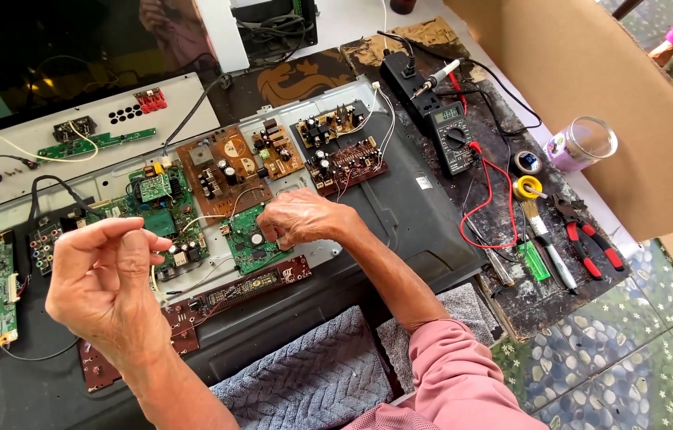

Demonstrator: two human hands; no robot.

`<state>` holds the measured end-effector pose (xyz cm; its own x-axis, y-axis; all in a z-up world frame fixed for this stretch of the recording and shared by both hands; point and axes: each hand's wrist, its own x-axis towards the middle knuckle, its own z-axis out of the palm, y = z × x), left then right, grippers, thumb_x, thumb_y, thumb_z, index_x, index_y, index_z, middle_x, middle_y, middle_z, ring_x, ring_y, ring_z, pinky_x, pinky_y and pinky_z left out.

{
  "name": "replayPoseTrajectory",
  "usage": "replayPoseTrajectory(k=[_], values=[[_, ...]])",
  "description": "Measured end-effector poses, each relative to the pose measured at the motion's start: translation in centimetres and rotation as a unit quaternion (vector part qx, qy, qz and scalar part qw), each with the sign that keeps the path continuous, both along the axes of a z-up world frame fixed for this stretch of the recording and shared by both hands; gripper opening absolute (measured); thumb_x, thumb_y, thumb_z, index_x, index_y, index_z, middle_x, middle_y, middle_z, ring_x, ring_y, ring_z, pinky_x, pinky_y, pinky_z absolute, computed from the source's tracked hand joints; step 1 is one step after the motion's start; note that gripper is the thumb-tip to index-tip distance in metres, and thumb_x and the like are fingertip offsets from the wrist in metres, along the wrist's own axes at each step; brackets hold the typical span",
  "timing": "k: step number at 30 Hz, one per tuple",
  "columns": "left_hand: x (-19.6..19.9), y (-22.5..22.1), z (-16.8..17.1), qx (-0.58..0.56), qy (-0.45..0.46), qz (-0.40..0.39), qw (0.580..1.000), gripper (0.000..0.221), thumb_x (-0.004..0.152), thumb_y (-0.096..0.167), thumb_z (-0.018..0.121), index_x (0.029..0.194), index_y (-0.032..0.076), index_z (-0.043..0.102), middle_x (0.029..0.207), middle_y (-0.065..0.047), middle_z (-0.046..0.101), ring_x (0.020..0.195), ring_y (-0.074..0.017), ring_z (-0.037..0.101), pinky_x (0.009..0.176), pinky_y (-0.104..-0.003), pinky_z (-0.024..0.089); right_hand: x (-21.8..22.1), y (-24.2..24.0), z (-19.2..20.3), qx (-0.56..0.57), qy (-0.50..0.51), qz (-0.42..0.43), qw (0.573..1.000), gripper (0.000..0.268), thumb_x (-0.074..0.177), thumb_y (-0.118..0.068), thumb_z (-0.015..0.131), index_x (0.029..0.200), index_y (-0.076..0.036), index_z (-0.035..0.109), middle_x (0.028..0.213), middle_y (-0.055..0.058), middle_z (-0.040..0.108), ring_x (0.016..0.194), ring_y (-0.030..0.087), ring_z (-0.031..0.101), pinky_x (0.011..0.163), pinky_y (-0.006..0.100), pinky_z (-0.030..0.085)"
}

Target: Connecting and routing internal wiring harnesses between circuit boards inside a television chassis during repair.

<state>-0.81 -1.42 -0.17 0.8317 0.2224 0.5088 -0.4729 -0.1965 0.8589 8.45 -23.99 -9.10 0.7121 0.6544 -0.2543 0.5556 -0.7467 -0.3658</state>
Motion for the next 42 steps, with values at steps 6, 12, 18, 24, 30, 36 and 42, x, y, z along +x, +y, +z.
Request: replayPoseTrajectory(k=[6,12,18,24,30,36,42], values=[[0.1,-0.1,0.1,0.003,0.000,-0.003,1.000,0.008,0.115,0.005,0.065,0.116,-0.003,0.063,0.097,-0.013,0.064,0.081,-0.0226,0.071,0.071,-0.029,0.055,0.2,0.0,0.0,0.005,0.000,-0.004,1.000,0.020,0.075,-0.017,0.074,0.095,-0.021,0.074,0.076,-0.001,0.066,0.074,0.022,0.062,0.060,0.041,0.040],[0.0,-0.2,0.1,-0.001,-0.006,-0.008,1.000,0.006,0.115,0.000,0.065,0.114,-0.005,0.062,0.100,-0.014,0.062,0.080,-0.0240,0.071,0.070,-0.028,0.055,0.2,0.0,-0.3,0.011,-0.001,0.002,1.000,0.022,0.073,-0.015,0.074,0.094,-0.019,0.074,0.077,0.000,0.069,0.074,0.023,0.064,0.059,0.041,0.040],[-0.1,-0.4,0.3,0.006,-0.001,-0.006,1.000,0.004,0.114,-0.002,0.065,0.114,-0.005,0.062,0.102,-0.014,0.062,0.081,-0.0241,0.071,0.072,-0.030,0.056,0.1,0.0,-0.1,0.005,-0.003,-0.001,1.000,0.018,0.076,-0.017,0.075,0.094,-0.020,0.073,0.076,0.000,0.067,0.076,0.023,0.063,0.061,0.042,0.041],[-0.1,-0.5,0.1,0.012,-0.001,-0.010,1.000,0.009,0.116,0.006,0.063,0.119,-0.002,0.061,0.104,-0.014,0.062,0.085,-0.0239,0.071,0.073,-0.031,0.059,0.1,-0.2,-0.5,0.015,-0.002,0.008,1.000,0.019,0.075,-0.015,0.074,0.094,-0.018,0.071,0.074,0.001,0.064,0.071,0.023,0.058,0.059,0.042,0.037],[0.3,-0.5,0.3,0.006,-0.008,-0.021,1.000,0.011,0.109,0.007,0.068,0.113,-0.003,0.064,0.101,-0.012,0.063,0.080,-0.0204,0.071,0.072,-0.027,0.059,0.4,-0.1,-0.8,0.031,-0.007,0.007,0.999,0.015,0.077,-0.015,0.078,0.090,-0.018,0.072,0.081,0.000,0.072,0.072,0.022,0.066,0.056,0.040,0.043],[1.6,0.0,-0.8,0.087,-0.051,-0.006,0.995,0.005,0.099,0.002,0.079,0.100,-0.001,0.076,0.089,-0.013,0.067,0.075,-0.0170,0.066,0.071,-0.029,0.055,0.0,0.0,0.7,0.026,0.050,-0.034,0.998,0.018,0.081,-0.024,0.079,0.099,-0.021,0.077,0.088,0.005,0.075,0.097,0.032,0.074,0.091,0.052,0.056],[1.5,-1.3,0.1,0.236,-0.018,-0.042,0.971,0.004,0.098,0.006,0.075,0.095,0.007,0.076,0.088,-0.011,0.071,0.082,-0.0220,0.069,0.077,-0.033,0.056,-0.2,0.1,1.8,0.025,0.068,-0.049,0.996,0.018,0.082,-0.021,0.078,0.101,-0.020,0.078,0.090,0.006,0.077,0.100,0.032,0.074,0.093,0.050,0.055]])
